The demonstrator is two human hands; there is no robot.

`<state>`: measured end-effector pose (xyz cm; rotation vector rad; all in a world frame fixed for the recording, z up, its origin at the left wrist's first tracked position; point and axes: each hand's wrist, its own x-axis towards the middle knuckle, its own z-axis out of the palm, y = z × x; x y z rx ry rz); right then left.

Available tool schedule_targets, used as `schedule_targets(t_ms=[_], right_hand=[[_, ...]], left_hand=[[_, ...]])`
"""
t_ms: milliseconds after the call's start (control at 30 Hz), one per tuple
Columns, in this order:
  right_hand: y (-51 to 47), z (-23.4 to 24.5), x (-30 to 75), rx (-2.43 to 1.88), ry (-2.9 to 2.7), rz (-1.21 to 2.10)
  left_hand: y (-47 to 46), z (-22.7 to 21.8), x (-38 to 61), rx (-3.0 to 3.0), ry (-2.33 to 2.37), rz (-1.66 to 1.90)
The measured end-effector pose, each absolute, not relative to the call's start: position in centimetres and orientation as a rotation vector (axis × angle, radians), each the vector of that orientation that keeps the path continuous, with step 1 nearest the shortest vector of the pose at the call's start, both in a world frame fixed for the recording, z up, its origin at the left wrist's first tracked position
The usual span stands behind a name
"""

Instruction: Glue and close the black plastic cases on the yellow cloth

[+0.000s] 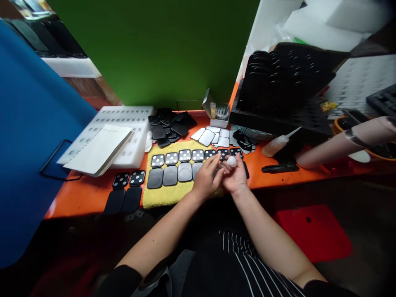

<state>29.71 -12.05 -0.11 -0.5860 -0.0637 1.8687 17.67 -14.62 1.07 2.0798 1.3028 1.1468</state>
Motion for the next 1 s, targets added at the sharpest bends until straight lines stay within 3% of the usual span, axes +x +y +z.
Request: schedule_targets(t_ms=[233,567,1000], right_hand=[[-7.2,-2.7,36.7,-0.988,-0.186,1.227],[-3.4,-5.1,37.5,-1.572,-0.662,0.524],[-3.9,-5.3,37.3,-1.707,-0.84,0.349]], left_hand=[[-14.7,-2.9,19.9,2.425,1.16,0.635],[-14.7,-3.2,21.5,2.744,1.08,0.291],[-14.4,-3.4,21.6,2.729,1.08,0.274]])
